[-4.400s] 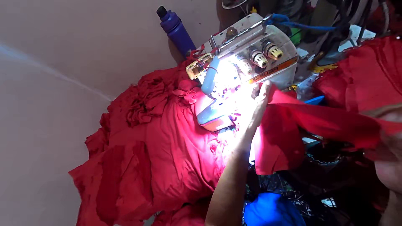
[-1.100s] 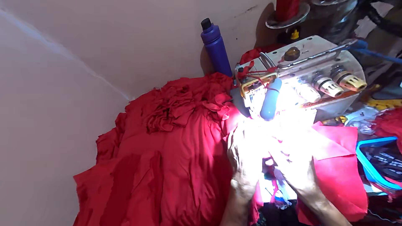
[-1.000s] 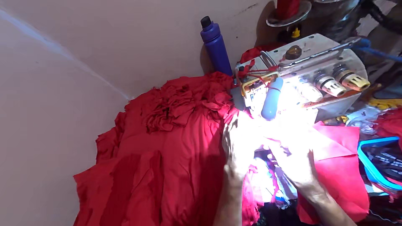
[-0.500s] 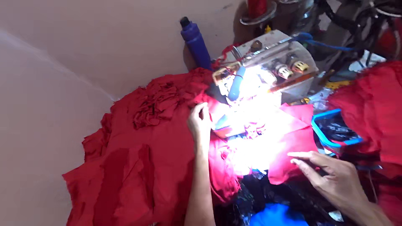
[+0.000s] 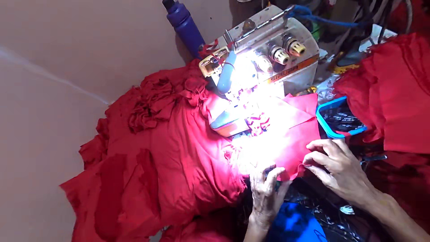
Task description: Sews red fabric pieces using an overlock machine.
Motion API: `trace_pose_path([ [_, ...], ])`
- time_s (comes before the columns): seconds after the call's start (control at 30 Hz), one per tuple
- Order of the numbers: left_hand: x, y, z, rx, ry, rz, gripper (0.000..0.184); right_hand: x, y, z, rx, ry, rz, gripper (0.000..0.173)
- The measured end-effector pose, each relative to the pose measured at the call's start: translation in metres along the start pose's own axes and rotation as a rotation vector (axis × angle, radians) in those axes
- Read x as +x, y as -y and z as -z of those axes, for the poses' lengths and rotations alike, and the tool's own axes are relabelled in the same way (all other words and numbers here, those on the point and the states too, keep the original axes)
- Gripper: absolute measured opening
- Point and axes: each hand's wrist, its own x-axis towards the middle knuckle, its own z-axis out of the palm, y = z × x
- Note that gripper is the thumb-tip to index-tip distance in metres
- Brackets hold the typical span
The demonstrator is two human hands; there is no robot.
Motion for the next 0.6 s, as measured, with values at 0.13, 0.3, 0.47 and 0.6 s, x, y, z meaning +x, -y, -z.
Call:
trace_pose_path([
  [0.13,0.003,0.002,0.0,0.004,-0.01,-0.015,0.024,-0.003,-0.008,0.003,0.148,-0.006,-0.006,0.022],
  [0.3,0.021,0.0,0.011,-0.132,0.051,0.037,0.011,0.01,-0.001,0.019,0.195,-0.005,0.022,0.022],
  [0.47,0.13,-0.004,0.054,-0.311,0.27,0.039,0.012,0.072,0.007,0.068,0.19,-0.032,-0.013,0.017],
  [0.6,0.198,-0.04,0.079,-0.421,0.062,-0.045,0.016,0.112,0.018,0.099,0.329,-0.379,0.186,0.02],
])
